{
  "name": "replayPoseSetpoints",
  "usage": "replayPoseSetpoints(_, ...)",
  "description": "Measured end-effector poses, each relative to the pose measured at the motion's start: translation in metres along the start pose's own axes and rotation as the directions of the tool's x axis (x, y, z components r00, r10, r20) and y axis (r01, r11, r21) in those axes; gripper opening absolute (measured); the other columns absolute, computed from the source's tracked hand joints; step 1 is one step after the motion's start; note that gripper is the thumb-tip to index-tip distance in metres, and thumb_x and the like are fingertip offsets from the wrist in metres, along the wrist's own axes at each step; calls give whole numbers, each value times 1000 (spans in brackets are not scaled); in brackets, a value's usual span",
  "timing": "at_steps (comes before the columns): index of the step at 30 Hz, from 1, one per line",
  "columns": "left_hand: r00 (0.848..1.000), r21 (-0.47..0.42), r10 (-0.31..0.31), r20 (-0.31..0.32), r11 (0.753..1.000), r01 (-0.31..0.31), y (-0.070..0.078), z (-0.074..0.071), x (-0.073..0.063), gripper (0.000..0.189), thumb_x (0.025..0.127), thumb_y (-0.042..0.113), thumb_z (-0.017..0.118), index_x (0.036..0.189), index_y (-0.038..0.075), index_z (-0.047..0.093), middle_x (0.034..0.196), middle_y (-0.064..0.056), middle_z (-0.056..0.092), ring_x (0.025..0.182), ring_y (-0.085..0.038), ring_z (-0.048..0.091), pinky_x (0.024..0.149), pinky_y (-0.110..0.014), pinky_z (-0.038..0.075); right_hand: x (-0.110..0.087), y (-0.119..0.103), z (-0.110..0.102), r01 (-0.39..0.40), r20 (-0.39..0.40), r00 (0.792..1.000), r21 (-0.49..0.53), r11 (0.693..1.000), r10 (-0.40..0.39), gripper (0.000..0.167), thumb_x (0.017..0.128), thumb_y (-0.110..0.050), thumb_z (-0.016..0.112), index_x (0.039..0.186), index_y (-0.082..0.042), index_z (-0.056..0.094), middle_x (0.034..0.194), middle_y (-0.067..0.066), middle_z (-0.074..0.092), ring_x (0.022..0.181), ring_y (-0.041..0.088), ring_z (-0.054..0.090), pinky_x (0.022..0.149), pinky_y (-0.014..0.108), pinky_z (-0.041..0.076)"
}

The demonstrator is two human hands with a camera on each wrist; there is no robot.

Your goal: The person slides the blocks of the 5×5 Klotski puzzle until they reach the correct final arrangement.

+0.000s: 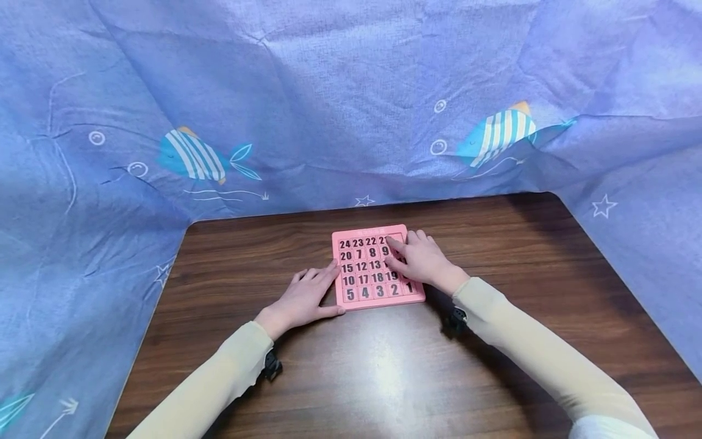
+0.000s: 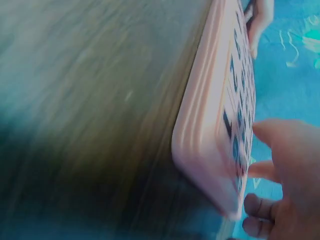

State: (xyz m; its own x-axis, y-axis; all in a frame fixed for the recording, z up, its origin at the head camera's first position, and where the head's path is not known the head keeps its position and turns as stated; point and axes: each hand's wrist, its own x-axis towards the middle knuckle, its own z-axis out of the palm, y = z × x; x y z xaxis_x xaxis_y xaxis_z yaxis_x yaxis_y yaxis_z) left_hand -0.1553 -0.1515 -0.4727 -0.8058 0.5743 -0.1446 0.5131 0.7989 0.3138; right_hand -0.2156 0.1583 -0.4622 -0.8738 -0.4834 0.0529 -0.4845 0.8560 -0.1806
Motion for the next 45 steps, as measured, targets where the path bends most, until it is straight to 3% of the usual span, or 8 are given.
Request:
replayPoseSetpoints(7,1000,2,0,3,1000,0,-2,0,-1,94,97,61,64,165,8,29,173,-8,22,149,-32,38,120,-62,24,-26,31,-11,69,71,995,24,997,-70,84,91,-58,72,157,-11,48,88,10,52,84,28,46,75,44,42)
replayPoseSetpoints(12,1000,5,-1,6,1000,1,-3,0,0,94,97,61,64,166,9,28,173,-7,21,149,-32,38,120,-62,24,-41,39,-13,204,52,977,33,978,-205,66,96,-54,69,151,-19,58,84,4,46,77,22,40,70,37,36)
replayPoseSetpoints(19,1000,3,9,10,1000,-9,0,0,3,93,97,62,63,166,10,28,173,-8,21,150,-32,36,121,-62,22,-71,42,-13,471,-77,880,9,882,-469,42,97,-42,72,137,-27,72,84,-10,37,76,9,30,69,27,30)
replayPoseSetpoints(24,1000,1,4,10,1000,-4,0,0,2,93,97,62,63,166,10,28,173,-7,21,150,-31,35,121,-62,22,-84,47,-8,548,-80,833,-18,836,-548,44,97,-45,71,138,-29,71,87,-11,40,77,9,34,71,28,33)
replayPoseSetpoints(27,1000,-1,2,13,1000,-1,-1,-1,2,93,97,62,63,166,10,28,173,-7,21,151,-31,35,122,-62,21,-84,50,-4,539,-81,837,-53,841,-542,47,96,-46,71,141,-30,69,88,-10,41,78,10,35,72,30,34)
replayPoseSetpoints(37,1000,2,0,16,1000,0,-3,4,1,95,97,64,62,167,11,26,174,-6,19,150,-30,35,122,-61,21,-70,54,-1,445,-19,894,-82,892,-448,50,100,-50,66,147,-34,62,90,-6,46,79,13,38,72,31,35)
replayPoseSetpoints(40,1000,-2,-1,15,1000,1,-1,0,1,94,97,61,64,166,10,27,173,-8,20,150,-31,36,121,-62,21,-67,43,-3,456,-39,887,-83,886,-460,49,99,-49,67,145,-32,65,91,-6,47,81,13,40,73,33,36)
replayPoseSetpoints(45,1000,5,-6,22,1000,6,-1,-1,1,94,97,62,63,166,9,27,173,-8,20,150,-31,35,121,-61,22,-62,13,1,538,-69,837,-75,840,-542,48,99,-47,68,142,-28,68,95,-4,51,85,15,44,77,35,40)
